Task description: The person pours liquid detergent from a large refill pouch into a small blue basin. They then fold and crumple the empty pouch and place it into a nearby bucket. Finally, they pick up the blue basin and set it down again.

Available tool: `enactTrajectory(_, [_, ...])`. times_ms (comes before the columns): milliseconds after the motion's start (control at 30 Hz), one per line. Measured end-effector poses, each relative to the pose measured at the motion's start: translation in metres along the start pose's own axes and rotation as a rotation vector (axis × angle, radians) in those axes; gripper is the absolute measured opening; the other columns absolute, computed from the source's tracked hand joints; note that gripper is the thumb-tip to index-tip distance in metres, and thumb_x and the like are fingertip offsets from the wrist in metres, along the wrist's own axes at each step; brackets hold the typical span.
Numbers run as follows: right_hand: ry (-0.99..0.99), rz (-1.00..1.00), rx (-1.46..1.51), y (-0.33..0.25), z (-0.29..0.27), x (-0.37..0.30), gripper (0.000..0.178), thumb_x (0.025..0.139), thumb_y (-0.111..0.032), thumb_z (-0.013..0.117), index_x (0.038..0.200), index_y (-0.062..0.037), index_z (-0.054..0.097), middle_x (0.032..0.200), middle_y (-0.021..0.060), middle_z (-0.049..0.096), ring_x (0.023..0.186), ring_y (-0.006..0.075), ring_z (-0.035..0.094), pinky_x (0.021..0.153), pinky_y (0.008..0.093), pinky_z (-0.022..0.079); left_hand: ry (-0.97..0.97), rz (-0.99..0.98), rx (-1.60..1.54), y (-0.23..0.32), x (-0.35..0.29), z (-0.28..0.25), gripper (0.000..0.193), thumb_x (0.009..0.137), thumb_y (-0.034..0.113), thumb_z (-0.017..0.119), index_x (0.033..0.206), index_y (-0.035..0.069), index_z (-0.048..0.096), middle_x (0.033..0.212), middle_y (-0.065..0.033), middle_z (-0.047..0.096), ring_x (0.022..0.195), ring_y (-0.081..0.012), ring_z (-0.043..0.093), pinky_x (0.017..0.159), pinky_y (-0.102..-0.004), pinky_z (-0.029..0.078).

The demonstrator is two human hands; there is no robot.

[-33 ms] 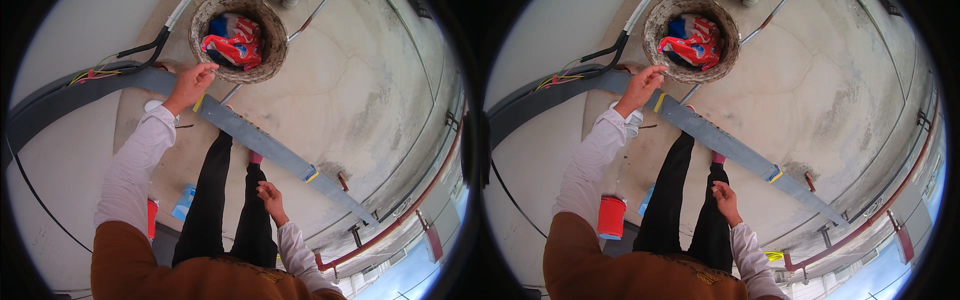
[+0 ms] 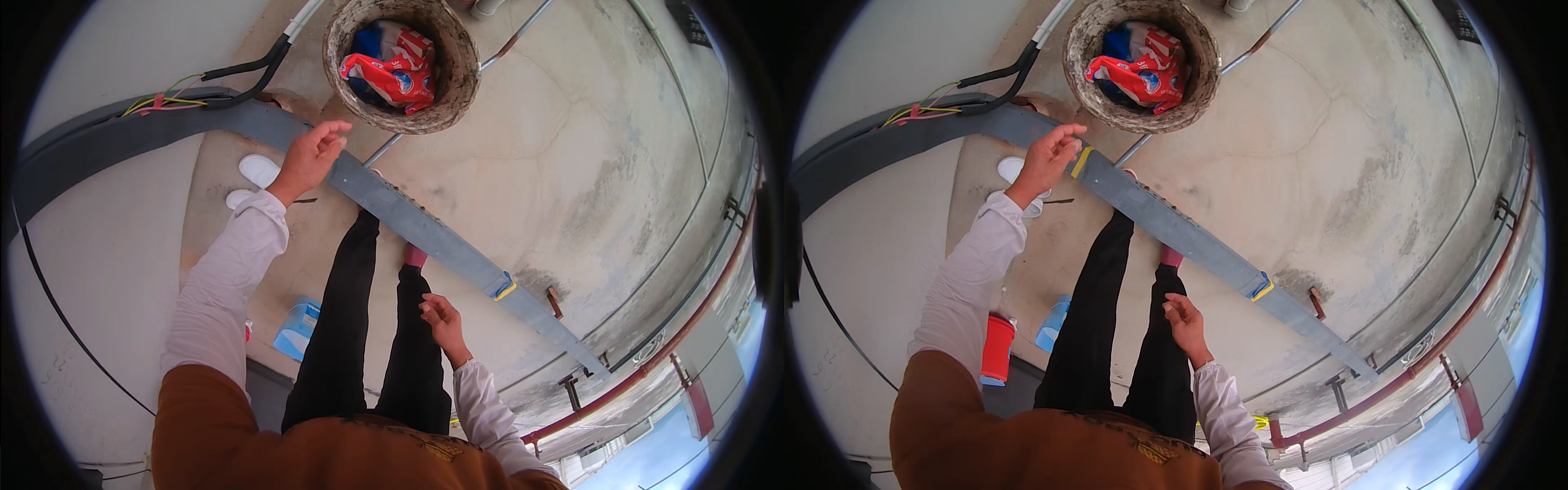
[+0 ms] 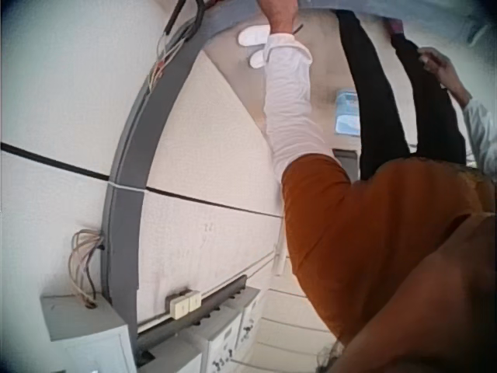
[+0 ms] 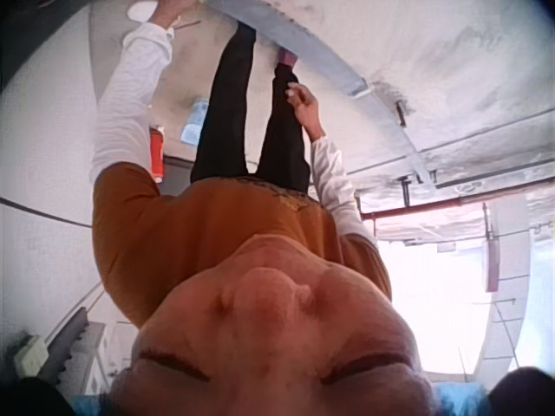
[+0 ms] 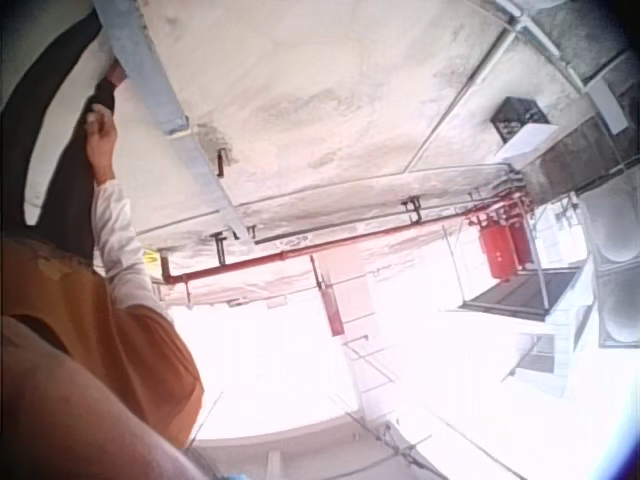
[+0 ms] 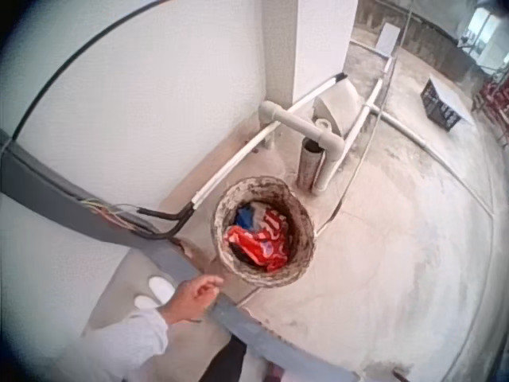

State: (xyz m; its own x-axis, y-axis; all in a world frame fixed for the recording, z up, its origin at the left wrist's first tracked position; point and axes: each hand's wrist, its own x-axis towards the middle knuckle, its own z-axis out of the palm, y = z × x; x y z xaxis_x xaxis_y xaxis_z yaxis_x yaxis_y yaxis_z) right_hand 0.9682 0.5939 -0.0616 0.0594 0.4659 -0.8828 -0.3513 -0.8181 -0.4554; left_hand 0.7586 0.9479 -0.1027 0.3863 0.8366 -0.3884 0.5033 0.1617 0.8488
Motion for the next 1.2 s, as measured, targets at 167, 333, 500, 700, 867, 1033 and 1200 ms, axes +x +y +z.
enactTrajectory(167, [-0.156,-0.105,-0.385,0.0,-0.027,-0.003,0.025,0.086,-0.008,0.059,0.11,-0.0051,0.059,0.084,0.001,0.06,0.074,0.008,0.053,0.07,0.0224,0.045,0.253,-0.432,-0.113,-0.099,-0.266,0.035,0.026,0.085,0.013,0.058,0.111,0.01,0.059,0.078,-0.0046,0.061,0.068,-0.0121,0.058,0.064,-0.026,0.048])
enactTrajectory(333, [-0.252,-0.193,-0.782,-0.001,-0.043,-0.002,0.024,0.085,-0.009,0.059,0.108,-0.0035,0.059,0.084,0.0037,0.062,0.072,0.0105,0.057,0.067,0.0243,0.047,0.299,-0.962,-0.452,-0.134,-0.466,0.128,0.028,0.086,0.018,0.059,0.113,0.011,0.058,0.082,-0.0039,0.062,0.065,-0.0125,0.059,0.057,-0.0262,0.047])
enactTrajectory(500, [-0.432,-0.345,-1.183,0.023,0.012,-0.002,0.023,0.084,-0.01,0.058,0.105,-0.0017,0.06,0.076,0.0062,0.063,0.065,0.0121,0.058,0.062,0.0253,0.048,0.561,-1.186,-0.709,-0.17,-0.606,0.188,0.029,0.084,0.021,0.058,0.109,0.006,0.061,0.08,-0.0073,0.064,0.065,-0.0148,0.061,0.056,-0.0268,0.05])
enactTrajectory(700, [-0.618,-0.281,-1.36,0.106,0.106,-0.025,0.023,0.085,-0.012,0.056,0.106,-0.0031,0.06,0.08,0.0052,0.065,0.064,0.0115,0.059,0.061,0.0239,0.048,0.817,-1.193,-1.088,-0.227,-0.716,0.23,0.03,0.09,0.028,0.051,0.114,0.011,0.059,0.084,-0.0038,0.062,0.062,-0.0119,0.057,0.05,-0.0247,0.046])
enactTrajectory(867, [-0.569,0.003,-1.372,0.209,0.178,-0.057,0.023,0.086,-0.015,0.055,0.106,-0.0038,0.06,0.081,0.0049,0.064,0.063,0.0114,0.059,0.057,0.0222,0.047,0.983,-1.184,-1.246,-0.288,-0.805,0.25,0.033,0.091,0.032,0.049,0.116,0.011,0.058,0.088,-0.0043,0.062,0.067,-0.013,0.059,0.055,-0.0281,0.049])
enactTrajectory(1033, [-0.611,0.075,-1.539,0.346,0.255,-0.054,0.027,0.089,-0.022,0.051,0.108,-0.0054,0.059,0.084,0.0062,0.063,0.064,0.0123,0.058,0.057,0.0251,0.046,1.084,-1.207,-1.306,-0.398,-0.888,0.253,0.034,0.091,0.032,0.048,0.114,0.009,0.058,0.091,-0.0059,0.062,0.069,-0.0152,0.06,0.058,-0.0311,0.05])
enactTrajectory(1200, [-0.566,0.19,-1.612,0.443,0.313,-0.027,0.045,0.089,-0.026,0.052,0.129,-0.0089,0.042,0.102,0.0098,0.06,0.067,0.0154,0.059,0.057,0.0275,0.048,1.2,-1.178,-1.355,-0.48,-0.89,0.232,0.039,0.09,0.039,0.049,0.109,0.006,0.059,0.099,-0.0031,0.057,0.08,-0.0174,0.056,0.065,-0.0346,0.051])
